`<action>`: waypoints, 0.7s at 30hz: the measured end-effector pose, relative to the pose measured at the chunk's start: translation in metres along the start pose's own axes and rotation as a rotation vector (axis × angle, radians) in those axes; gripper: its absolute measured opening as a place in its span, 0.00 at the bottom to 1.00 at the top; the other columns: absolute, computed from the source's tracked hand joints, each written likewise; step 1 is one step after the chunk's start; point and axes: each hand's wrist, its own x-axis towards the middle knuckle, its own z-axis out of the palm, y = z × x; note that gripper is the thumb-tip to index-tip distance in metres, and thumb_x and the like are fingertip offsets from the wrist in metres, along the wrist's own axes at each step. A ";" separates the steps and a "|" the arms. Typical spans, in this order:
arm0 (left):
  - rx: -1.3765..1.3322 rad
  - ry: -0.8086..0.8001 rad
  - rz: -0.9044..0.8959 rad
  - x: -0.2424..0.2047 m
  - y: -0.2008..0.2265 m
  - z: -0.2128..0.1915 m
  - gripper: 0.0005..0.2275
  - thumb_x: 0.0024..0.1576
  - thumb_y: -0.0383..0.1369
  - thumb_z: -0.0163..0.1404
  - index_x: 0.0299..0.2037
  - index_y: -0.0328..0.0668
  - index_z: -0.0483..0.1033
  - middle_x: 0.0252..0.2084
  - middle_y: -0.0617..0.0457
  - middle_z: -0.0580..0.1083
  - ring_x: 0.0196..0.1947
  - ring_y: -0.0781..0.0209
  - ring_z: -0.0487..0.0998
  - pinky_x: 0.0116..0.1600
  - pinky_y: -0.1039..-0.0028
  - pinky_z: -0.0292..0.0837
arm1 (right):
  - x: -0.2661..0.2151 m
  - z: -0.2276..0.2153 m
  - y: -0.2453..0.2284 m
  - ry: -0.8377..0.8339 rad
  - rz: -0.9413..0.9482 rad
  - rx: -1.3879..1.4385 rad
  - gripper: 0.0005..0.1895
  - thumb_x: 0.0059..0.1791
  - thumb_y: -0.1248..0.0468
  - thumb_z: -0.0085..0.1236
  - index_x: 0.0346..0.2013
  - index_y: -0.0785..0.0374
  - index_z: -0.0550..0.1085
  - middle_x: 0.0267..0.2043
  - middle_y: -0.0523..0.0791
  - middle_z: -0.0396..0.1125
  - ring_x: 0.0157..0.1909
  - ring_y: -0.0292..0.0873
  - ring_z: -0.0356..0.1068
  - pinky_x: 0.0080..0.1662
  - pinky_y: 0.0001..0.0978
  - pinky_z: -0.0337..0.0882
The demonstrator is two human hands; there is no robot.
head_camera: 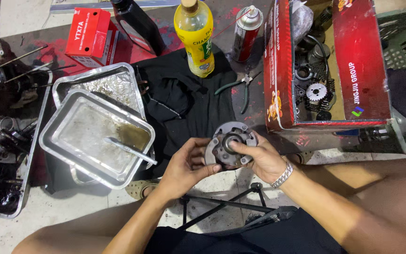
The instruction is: The person assembles a circular mechanical component by inserting small metal pieces into slots on the part. They rotate the part to access different slots and place each piece by hand. The assembled part is then placed into a metal tray.
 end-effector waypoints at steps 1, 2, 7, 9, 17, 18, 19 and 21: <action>0.042 -0.026 -0.030 0.001 0.001 -0.003 0.22 0.52 0.29 0.62 0.55 0.32 0.69 0.43 0.48 0.80 0.42 0.67 0.82 0.47 0.77 0.81 | 0.000 -0.002 0.002 -0.016 -0.041 -0.088 0.24 0.44 0.68 0.67 0.53 0.66 0.72 0.47 0.45 0.74 0.50 0.41 0.73 0.51 0.36 0.75; 0.105 -0.004 -0.049 0.005 0.002 -0.004 0.19 0.54 0.30 0.62 0.51 0.30 0.71 0.41 0.46 0.80 0.40 0.65 0.82 0.45 0.75 0.80 | 0.000 -0.004 0.004 -0.032 -0.082 -0.175 0.25 0.43 0.68 0.68 0.54 0.66 0.72 0.48 0.45 0.74 0.51 0.39 0.74 0.52 0.32 0.75; 0.377 -0.027 0.187 0.009 0.008 -0.015 0.21 0.52 0.35 0.62 0.52 0.31 0.74 0.41 0.46 0.81 0.39 0.61 0.84 0.43 0.71 0.82 | -0.003 0.002 0.013 -0.183 0.031 -0.387 0.28 0.38 0.68 0.73 0.52 0.67 0.74 0.44 0.45 0.75 0.44 0.37 0.75 0.46 0.30 0.76; 0.432 -0.129 0.154 0.003 0.013 -0.016 0.23 0.51 0.34 0.61 0.55 0.31 0.74 0.39 0.43 0.82 0.37 0.57 0.85 0.43 0.69 0.81 | -0.004 0.008 0.015 -0.257 0.046 -0.516 0.28 0.38 0.67 0.74 0.51 0.66 0.74 0.42 0.43 0.75 0.42 0.35 0.74 0.45 0.29 0.77; 0.564 -0.430 0.273 -0.016 0.023 -0.023 0.32 0.51 0.39 0.64 0.63 0.28 0.68 0.45 0.37 0.80 0.40 0.47 0.85 0.44 0.65 0.79 | -0.028 0.016 0.007 -0.437 0.159 -0.748 0.25 0.37 0.62 0.76 0.45 0.68 0.77 0.37 0.43 0.77 0.38 0.33 0.74 0.43 0.27 0.76; 0.577 -0.467 0.223 -0.017 0.025 -0.022 0.33 0.50 0.39 0.64 0.63 0.29 0.68 0.45 0.37 0.80 0.38 0.49 0.84 0.43 0.66 0.78 | -0.030 0.016 0.006 -0.473 0.154 -0.776 0.26 0.37 0.62 0.76 0.45 0.68 0.77 0.37 0.42 0.78 0.39 0.32 0.75 0.43 0.26 0.76; 0.588 -0.507 0.174 -0.017 0.026 -0.021 0.34 0.49 0.39 0.65 0.64 0.30 0.67 0.44 0.38 0.79 0.37 0.50 0.84 0.41 0.66 0.78 | -0.031 0.016 0.005 -0.486 0.162 -0.769 0.26 0.37 0.62 0.76 0.46 0.68 0.77 0.38 0.42 0.77 0.39 0.32 0.75 0.44 0.26 0.76; 0.514 -0.510 0.056 -0.020 0.026 -0.016 0.33 0.49 0.38 0.64 0.65 0.34 0.68 0.39 0.42 0.81 0.33 0.54 0.83 0.38 0.67 0.77 | -0.033 0.015 0.003 -0.510 0.179 -0.757 0.27 0.37 0.62 0.76 0.47 0.69 0.77 0.39 0.43 0.77 0.40 0.32 0.74 0.44 0.27 0.77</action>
